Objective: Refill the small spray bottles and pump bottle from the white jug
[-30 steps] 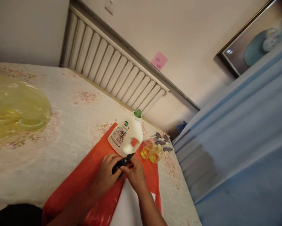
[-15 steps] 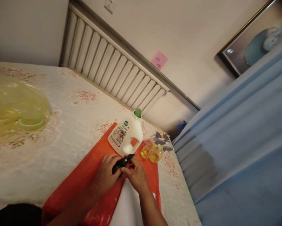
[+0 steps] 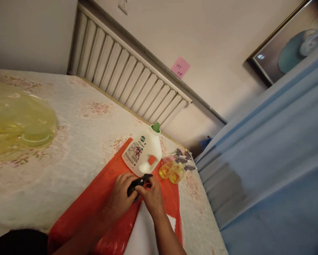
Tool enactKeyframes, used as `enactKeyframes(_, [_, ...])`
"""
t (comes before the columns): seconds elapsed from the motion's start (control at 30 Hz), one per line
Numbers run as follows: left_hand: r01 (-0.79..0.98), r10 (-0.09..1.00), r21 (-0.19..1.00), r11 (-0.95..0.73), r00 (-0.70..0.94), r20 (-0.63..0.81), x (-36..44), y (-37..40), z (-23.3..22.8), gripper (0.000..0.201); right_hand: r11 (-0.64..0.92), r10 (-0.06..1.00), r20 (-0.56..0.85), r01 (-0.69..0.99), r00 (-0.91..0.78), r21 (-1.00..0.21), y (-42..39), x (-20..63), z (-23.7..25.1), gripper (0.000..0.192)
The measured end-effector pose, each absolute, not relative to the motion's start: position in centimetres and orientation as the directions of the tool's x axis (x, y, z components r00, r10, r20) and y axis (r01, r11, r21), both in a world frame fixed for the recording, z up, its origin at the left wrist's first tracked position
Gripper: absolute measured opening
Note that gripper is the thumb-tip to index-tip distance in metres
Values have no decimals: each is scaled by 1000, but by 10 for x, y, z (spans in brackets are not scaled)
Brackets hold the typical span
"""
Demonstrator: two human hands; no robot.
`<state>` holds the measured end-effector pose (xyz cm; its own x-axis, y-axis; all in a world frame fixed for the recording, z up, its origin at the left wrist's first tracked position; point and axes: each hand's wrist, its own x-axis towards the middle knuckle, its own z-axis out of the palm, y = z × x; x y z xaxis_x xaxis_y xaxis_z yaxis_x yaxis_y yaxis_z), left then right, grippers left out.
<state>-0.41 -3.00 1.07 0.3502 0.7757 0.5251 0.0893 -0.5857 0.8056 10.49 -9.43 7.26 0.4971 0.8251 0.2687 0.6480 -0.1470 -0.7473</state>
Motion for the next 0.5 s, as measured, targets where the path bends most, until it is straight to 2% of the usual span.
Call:
enactKeyframes(0.13, [87,767,801,-593,366,528,-4,-29,9,23,-195,770,271,617,578,-763,-92,103,66,36])
enactKeyframes(0.27, [76,760,801,-594,378,528,-5,-29,9,23,-92,821,260,568,508,-818,-99,103,71,42])
enactKeyframes(0.4, [89,765,800,-593,374,525,-4,-29,9,26,-26,864,255,545,434,-838,-104,103,75,32])
enactKeyframes(0.5, [100,764,799,-593,382,520,-4,-29,8,25,-76,834,249,549,493,-832,-100,101,73,22])
